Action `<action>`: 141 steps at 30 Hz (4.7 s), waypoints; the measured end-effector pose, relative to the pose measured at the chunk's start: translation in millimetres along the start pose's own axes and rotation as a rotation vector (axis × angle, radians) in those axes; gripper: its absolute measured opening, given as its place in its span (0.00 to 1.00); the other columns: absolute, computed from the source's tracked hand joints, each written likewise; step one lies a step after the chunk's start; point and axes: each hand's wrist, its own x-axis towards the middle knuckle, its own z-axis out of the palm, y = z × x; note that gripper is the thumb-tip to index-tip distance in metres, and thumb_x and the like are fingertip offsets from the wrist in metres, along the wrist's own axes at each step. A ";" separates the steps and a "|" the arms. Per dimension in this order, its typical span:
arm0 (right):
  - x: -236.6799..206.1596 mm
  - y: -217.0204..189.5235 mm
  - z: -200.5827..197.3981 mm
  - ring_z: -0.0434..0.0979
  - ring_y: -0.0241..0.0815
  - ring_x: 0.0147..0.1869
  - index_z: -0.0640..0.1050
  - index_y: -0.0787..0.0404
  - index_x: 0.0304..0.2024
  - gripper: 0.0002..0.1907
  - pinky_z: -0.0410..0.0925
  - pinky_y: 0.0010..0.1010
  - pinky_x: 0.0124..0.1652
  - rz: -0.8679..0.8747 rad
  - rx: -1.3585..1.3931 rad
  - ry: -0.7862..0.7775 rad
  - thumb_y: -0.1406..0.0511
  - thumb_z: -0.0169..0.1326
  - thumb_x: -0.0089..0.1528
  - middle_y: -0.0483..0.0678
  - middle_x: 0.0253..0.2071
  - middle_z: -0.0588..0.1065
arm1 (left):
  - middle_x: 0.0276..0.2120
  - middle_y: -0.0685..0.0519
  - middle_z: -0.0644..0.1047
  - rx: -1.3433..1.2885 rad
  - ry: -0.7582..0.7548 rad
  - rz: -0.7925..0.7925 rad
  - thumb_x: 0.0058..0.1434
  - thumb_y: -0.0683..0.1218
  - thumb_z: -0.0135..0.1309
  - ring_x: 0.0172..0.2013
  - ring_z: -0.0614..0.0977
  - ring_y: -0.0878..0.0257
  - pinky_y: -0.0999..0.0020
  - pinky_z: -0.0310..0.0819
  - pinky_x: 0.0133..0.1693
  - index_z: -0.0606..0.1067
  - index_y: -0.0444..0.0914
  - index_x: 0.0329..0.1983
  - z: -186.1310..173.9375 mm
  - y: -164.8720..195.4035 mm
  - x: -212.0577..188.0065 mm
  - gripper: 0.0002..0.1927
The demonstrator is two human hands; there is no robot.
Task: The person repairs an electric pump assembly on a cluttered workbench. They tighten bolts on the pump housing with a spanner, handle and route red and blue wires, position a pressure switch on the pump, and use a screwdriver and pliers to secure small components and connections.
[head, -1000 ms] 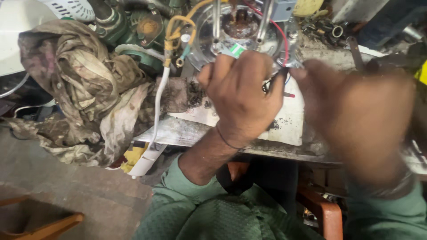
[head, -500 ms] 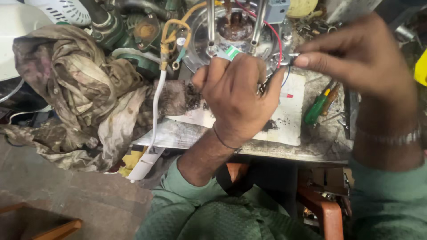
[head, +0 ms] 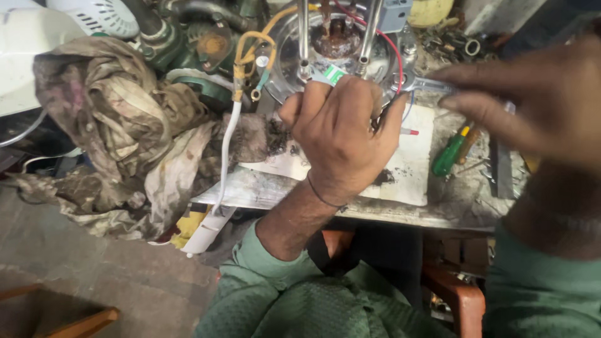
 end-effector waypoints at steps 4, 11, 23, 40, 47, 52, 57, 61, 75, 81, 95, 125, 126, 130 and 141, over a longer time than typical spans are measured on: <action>8.5 -1.7 -0.7 0.70 0.35 0.17 0.82 0.60 0.51 0.14 0.61 0.29 0.18 0.236 0.308 -0.052 0.60 0.57 0.67 0.43 0.15 0.72 | 0.30 0.62 0.70 0.001 0.012 0.006 0.59 0.48 0.73 0.35 0.67 0.62 0.61 0.49 0.46 0.68 0.46 0.35 2.0 2.7 0.5 0.20; -24.9 -120.5 57.9 0.59 0.34 0.12 0.80 0.65 0.57 0.21 0.52 0.30 0.16 0.290 -0.665 0.239 0.60 0.66 0.65 0.42 0.14 0.68 | 0.30 0.61 0.73 0.004 -0.001 -0.003 0.61 0.45 0.64 0.34 0.67 0.62 0.62 0.50 0.45 0.70 0.45 0.36 -2.3 7.7 -5.3 0.11; -31.3 -108.2 36.2 0.63 0.38 0.14 0.82 0.61 0.58 0.19 0.58 0.34 0.19 0.255 -0.496 0.205 0.63 0.64 0.65 0.44 0.14 0.67 | 0.42 0.60 0.77 -0.039 -0.122 0.011 0.62 0.45 0.68 0.41 0.72 0.62 0.62 0.55 0.48 0.71 0.44 0.48 -23.5 8.4 0.0 0.17; -34.0 -66.9 22.1 0.70 0.41 0.17 0.81 0.68 0.52 0.14 0.63 0.32 0.20 0.318 -0.241 0.132 0.66 0.60 0.66 0.53 0.21 0.74 | 0.33 0.62 0.72 -0.095 -0.077 -0.011 0.61 0.46 0.70 0.37 0.69 0.64 0.62 0.50 0.46 0.70 0.45 0.38 -13.3 4.3 1.0 0.17; -38.6 -83.8 37.9 0.67 0.42 0.15 0.79 0.68 0.59 0.22 0.59 0.37 0.20 0.167 -0.360 0.198 0.66 0.61 0.64 0.49 0.17 0.71 | 0.31 0.63 0.71 -0.101 -0.051 -0.004 0.60 0.45 0.69 0.35 0.68 0.65 0.62 0.50 0.47 0.68 0.46 0.36 -11.4 0.7 -1.0 0.18; 2.7 -6.9 3.2 0.76 0.38 0.25 0.81 0.62 0.53 0.14 0.69 0.28 0.27 0.120 0.106 -0.049 0.64 0.55 0.68 0.52 0.30 0.78 | 0.31 0.62 0.70 -0.080 -0.032 -0.005 0.60 0.47 0.70 0.34 0.67 0.65 0.62 0.49 0.46 0.67 0.46 0.35 -6.0 1.9 -1.9 0.19; -2.7 -37.5 6.1 0.75 0.40 0.20 0.84 0.66 0.47 0.11 0.67 0.32 0.24 0.294 -0.062 0.022 0.64 0.58 0.68 0.54 0.22 0.76 | 0.29 0.63 0.70 -0.059 -0.018 -0.031 0.58 0.47 0.70 0.33 0.67 0.65 0.61 0.48 0.45 0.67 0.46 0.33 -5.7 5.9 4.9 0.19; -37.6 -93.1 36.6 0.70 0.42 0.16 0.87 0.65 0.44 0.13 0.64 0.34 0.21 0.254 -0.594 0.159 0.63 0.63 0.62 0.49 0.15 0.73 | 0.30 0.63 0.72 -0.056 -0.080 -0.045 0.60 0.47 0.69 0.35 0.68 0.65 0.62 0.50 0.48 0.69 0.46 0.37 -13.3 10.4 2.7 0.17; -6.4 -56.9 2.9 0.73 0.42 0.18 0.82 0.64 0.51 0.13 0.67 0.34 0.24 0.345 -0.131 0.024 0.64 0.60 0.67 0.55 0.22 0.75 | 0.30 0.63 0.71 -0.053 -0.009 -0.010 0.58 0.48 0.71 0.36 0.67 0.64 0.61 0.49 0.45 0.68 0.46 0.34 0.4 3.4 0.2 0.19; -42.7 -104.0 53.6 0.64 0.37 0.12 0.77 0.68 0.62 0.27 0.57 0.34 0.14 0.271 -0.540 0.149 0.61 0.64 0.65 0.43 0.14 0.72 | 0.30 0.63 0.71 -0.035 -0.057 -0.051 0.56 0.46 0.70 0.35 0.68 0.64 0.62 0.50 0.47 0.69 0.47 0.36 -9.3 8.0 -3.0 0.18; -24.7 -75.2 22.8 0.71 0.40 0.16 0.80 0.59 0.58 0.20 0.65 0.35 0.22 0.291 -0.472 0.041 0.60 0.60 0.65 0.49 0.17 0.74 | 0.29 0.63 0.71 -0.048 -0.039 -0.051 0.58 0.46 0.70 0.34 0.68 0.64 0.62 0.50 0.47 0.68 0.46 0.35 -4.4 7.1 3.5 0.19; 6.1 -23.3 7.6 0.71 0.42 0.30 0.82 0.66 0.50 0.09 0.63 0.35 0.32 0.221 0.032 0.090 0.66 0.60 0.69 0.50 0.27 0.73 | 0.31 0.62 0.71 -0.005 0.001 0.018 0.59 0.49 0.73 0.35 0.67 0.62 0.61 0.50 0.46 0.68 0.46 0.35 -5.0 -0.1 0.8 0.21; 5.4 -27.6 9.7 0.70 0.43 0.29 0.83 0.66 0.49 0.09 0.63 0.36 0.32 0.209 -0.042 0.125 0.67 0.62 0.69 0.50 0.27 0.73 | 0.30 0.62 0.71 -0.003 0.021 0.025 0.58 0.49 0.73 0.36 0.67 0.61 0.61 0.50 0.46 0.68 0.45 0.35 -5.3 -1.0 2.5 0.21; -36.2 -93.4 35.4 0.70 0.46 0.25 0.84 0.69 0.48 0.14 0.62 0.37 0.28 0.211 -0.375 0.245 0.67 0.65 0.63 0.50 0.24 0.75 | 0.32 0.62 0.70 0.016 -0.045 0.008 0.57 0.47 0.72 0.36 0.68 0.61 0.61 0.50 0.46 0.68 0.47 0.35 -11.1 2.1 1.6 0.20; -3.1 -27.4 2.2 0.74 0.49 0.33 0.82 0.70 0.47 0.09 0.66 0.38 0.35 0.133 -0.137 0.112 0.74 0.62 0.63 0.56 0.29 0.75 | 0.36 0.61 0.73 0.032 -0.003 0.034 0.60 0.53 0.75 0.39 0.69 0.62 0.62 0.51 0.47 0.70 0.45 0.41 -6.5 -2.8 -1.1 0.22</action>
